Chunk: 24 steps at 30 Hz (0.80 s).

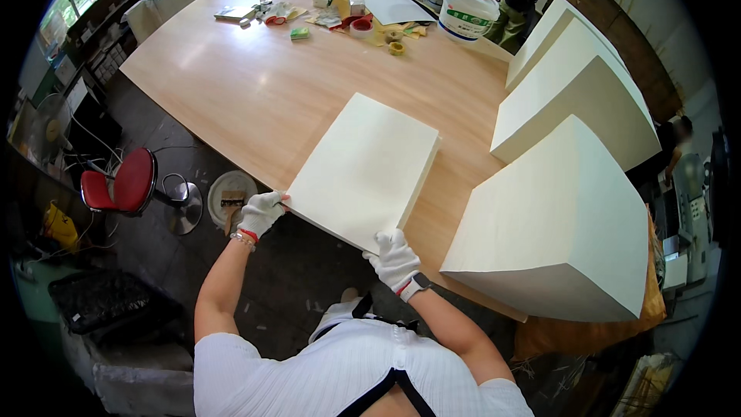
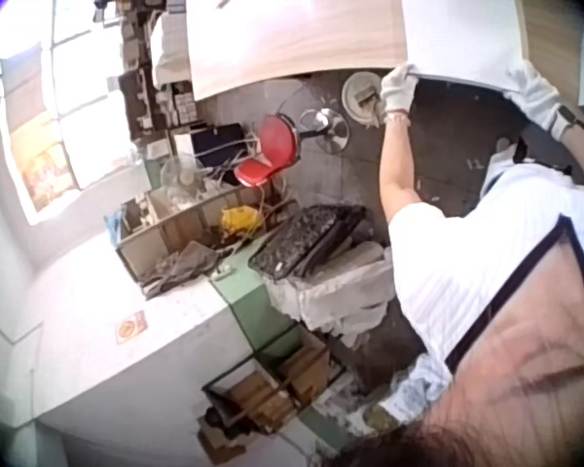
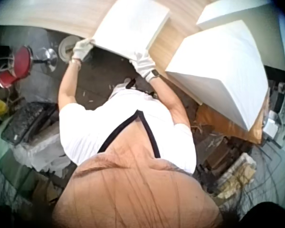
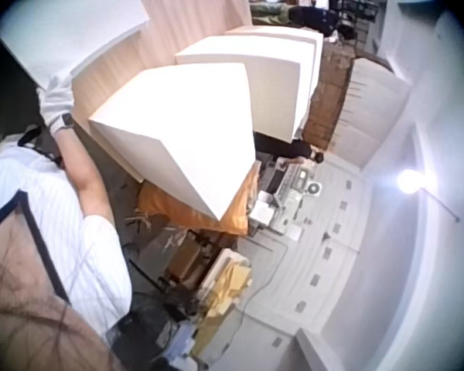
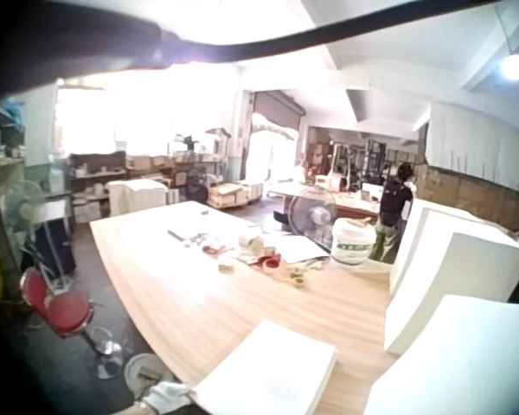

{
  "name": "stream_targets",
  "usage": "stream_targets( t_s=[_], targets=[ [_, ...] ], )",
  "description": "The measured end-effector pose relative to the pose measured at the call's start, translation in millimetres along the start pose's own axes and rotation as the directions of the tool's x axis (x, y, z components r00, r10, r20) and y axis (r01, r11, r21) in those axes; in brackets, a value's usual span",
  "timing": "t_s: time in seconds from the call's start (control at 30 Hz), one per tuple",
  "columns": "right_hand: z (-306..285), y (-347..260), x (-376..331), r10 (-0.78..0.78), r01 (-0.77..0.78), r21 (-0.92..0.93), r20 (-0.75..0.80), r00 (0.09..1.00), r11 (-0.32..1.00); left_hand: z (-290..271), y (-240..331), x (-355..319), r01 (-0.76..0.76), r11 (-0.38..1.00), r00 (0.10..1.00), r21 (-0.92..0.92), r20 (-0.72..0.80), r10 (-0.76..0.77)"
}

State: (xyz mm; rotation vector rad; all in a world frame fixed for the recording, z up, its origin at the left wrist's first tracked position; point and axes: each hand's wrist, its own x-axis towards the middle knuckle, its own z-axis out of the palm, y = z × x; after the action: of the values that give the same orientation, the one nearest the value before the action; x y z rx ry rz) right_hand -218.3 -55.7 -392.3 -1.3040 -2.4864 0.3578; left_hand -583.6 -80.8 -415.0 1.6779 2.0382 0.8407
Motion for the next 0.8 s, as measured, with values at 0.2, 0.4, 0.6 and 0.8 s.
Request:
stream_targets(
  t_s=[0.2, 0.4, 0.6, 0.8],
  targets=[
    [-5.2, -0.1, 1.1, -0.008, 0.008, 0.003, 0.033, 0.999, 1.0, 10.8, -19.9, -2.2, 0.033, 0.991, 0.999, -0.131, -0.003, -0.034],
    [-13.2, 1.0, -13.2, -0.043, 0.045, 0.074, -0.035, 0.998, 0.996, 14.7, 26.4, 0.6, 0.421, 0.602, 0.863, -0.678, 0.094, -0.497],
    [-13.7, 3.4, -17.4, -0.019, 0.01, 0.125, 0.07, 0.997, 0.992, 34.1, 3.4, -4.5, 0.389, 0.604, 0.902, -0.695, 0.153, -0.404],
    [-67.5, 31.1, -46.4, -0.075, -0.067, 0.466, 0.28, 0.957, 0.882, 31.0, -20.9, 16.4, 0.226, 0.686, 0.887, -0.691, -0.146, -0.439]
  ],
)
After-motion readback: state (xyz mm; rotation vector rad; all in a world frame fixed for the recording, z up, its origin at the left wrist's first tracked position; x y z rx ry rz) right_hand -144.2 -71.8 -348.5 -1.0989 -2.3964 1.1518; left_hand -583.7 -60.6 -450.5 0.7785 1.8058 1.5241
